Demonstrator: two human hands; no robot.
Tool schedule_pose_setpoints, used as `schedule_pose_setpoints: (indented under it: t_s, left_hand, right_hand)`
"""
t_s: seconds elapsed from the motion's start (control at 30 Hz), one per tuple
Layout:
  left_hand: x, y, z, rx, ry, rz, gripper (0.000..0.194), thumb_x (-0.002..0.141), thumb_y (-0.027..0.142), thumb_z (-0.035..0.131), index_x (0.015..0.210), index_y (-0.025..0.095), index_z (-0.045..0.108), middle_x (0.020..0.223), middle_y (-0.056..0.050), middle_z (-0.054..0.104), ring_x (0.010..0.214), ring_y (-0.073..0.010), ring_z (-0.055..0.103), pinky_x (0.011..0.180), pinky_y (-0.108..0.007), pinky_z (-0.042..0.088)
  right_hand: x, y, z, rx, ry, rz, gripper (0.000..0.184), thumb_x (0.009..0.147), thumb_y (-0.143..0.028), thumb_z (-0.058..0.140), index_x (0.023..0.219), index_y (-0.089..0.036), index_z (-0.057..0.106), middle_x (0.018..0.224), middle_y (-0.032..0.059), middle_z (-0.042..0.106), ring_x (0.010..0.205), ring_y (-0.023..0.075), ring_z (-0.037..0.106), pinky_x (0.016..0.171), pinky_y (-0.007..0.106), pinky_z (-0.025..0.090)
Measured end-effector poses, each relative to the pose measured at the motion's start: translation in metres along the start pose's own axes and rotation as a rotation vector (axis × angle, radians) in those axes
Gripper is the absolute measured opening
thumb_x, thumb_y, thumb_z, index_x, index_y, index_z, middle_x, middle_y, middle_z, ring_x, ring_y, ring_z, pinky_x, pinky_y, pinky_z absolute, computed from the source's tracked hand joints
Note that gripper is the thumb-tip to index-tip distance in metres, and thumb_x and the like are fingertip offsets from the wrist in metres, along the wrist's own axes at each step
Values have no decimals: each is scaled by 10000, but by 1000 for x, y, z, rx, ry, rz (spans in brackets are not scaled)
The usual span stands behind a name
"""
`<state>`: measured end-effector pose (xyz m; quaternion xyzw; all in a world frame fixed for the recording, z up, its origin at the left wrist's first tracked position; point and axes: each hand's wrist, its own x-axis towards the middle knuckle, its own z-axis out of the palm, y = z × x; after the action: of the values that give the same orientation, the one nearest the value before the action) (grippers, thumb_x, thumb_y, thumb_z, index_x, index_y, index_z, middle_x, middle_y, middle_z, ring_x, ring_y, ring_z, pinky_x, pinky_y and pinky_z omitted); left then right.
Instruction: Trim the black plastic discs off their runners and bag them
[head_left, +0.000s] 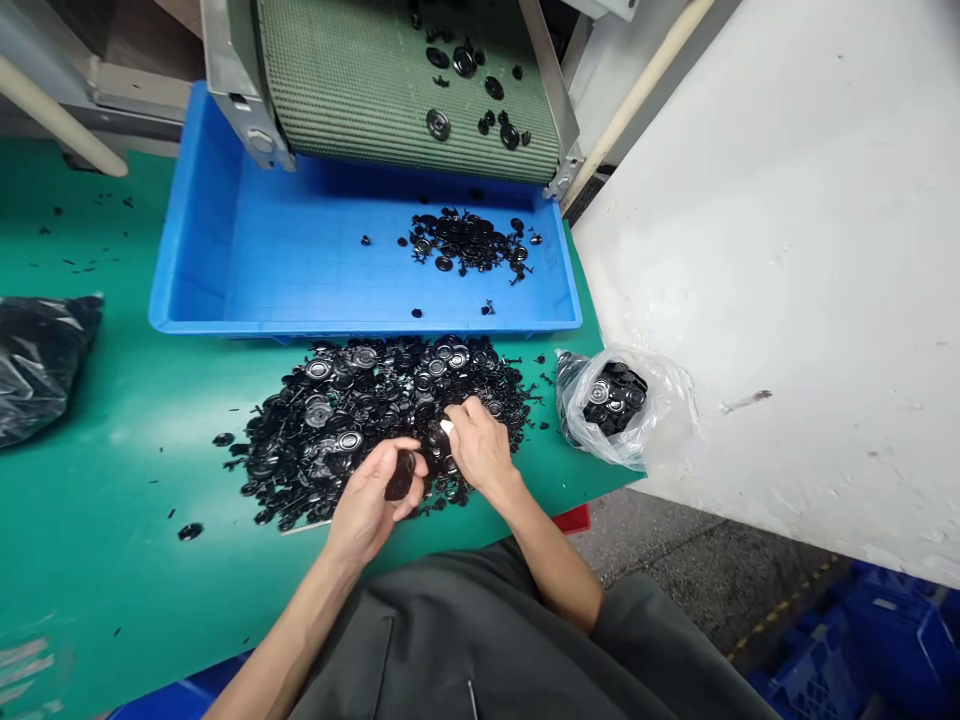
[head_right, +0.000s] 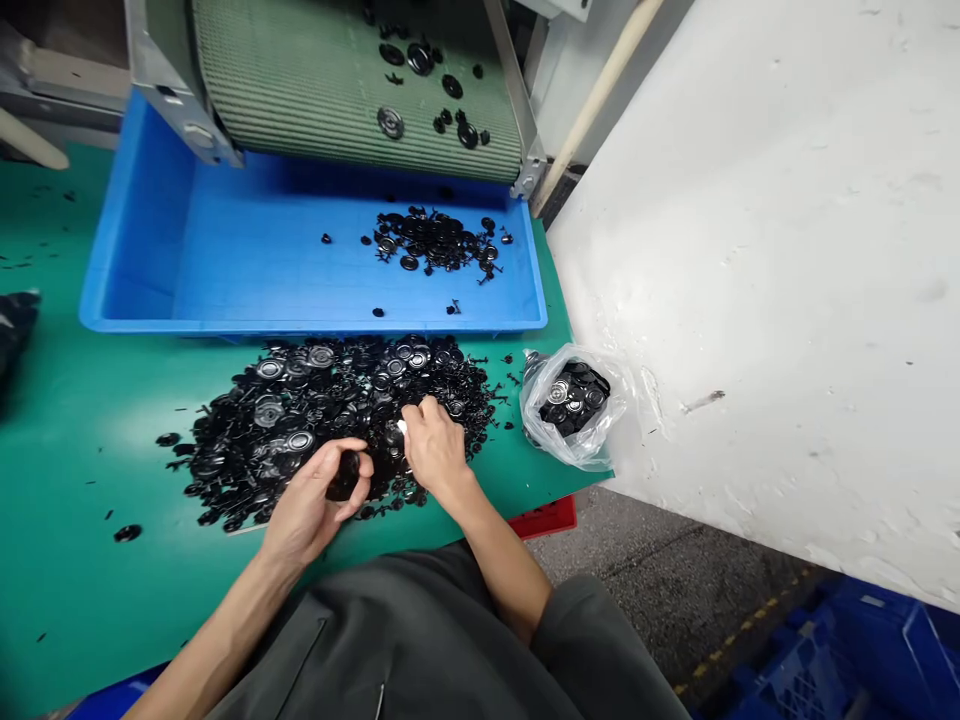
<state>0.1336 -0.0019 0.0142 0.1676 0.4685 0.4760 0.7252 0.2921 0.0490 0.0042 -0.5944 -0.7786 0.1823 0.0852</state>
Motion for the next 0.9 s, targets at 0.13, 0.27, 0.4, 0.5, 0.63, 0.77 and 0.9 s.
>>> schedule_pose_setpoints:
  t_s: [0.13,0.27,0.4,0.5,0.63,0.77,0.9]
  left_hand:
    - [3,1,2,-135,16,-32,393,791,535,713,771,181,544,803,-2,631,501,-82,526,332,-144,284]
    - [6,-1,13,-48,36,-105,361,755,456,767,819,172,555,769,8,605,491,-66,494,330,-126,220]
    - [4,-9,21,99,-28,-63,363,835,517,644,950,180,576,677,29,574,463,-75,452,360,-146,213]
    - [1,-15,19,295,-55,11,271,874,449,600,938,188,563,555,71,510,445,-85,412,411,-176,275]
    - [-3,-17,12,535,-37,145,237,888,349,563,1065,192,580,585,61,554,541,-142,525,542,-239,399]
    - [-7,-14,8,742,-86,213,268,885,268,518,1139,208,583,589,59,590,574,-166,554,608,-265,420]
    - [-13,-11,6,800,-105,235,227,890,282,518,1093,218,597,575,61,602,550,-163,546,585,-259,398]
  right_hand:
    - [-9,-1,2,118,175,-29,339,957,-130,407,1155,-187,676,998,92,580,873,183,585,738,281,522]
    - [-23,-5,-4,287,266,-107,385,974,-127,361,1160,-188,693,964,94,621,893,186,598,818,315,523]
    - [-35,-16,-13,373,177,-163,372,980,-140,362,1188,-179,667,1032,122,655,971,218,597,882,365,523]
    - [-40,-20,-19,422,47,-167,384,960,-108,356,1244,-160,609,1152,130,643,1063,212,596,945,348,507]
    - [-38,-18,-23,365,-50,-102,298,918,-129,443,1161,-178,609,1095,91,665,931,198,642,842,314,523]
    - [-32,-16,-25,366,-39,-38,90,897,-222,562,970,-210,613,866,15,669,720,152,619,701,253,491]
    - [-30,-20,-25,347,-45,-61,91,899,-246,565,967,-199,602,807,10,651,695,160,601,679,257,481]
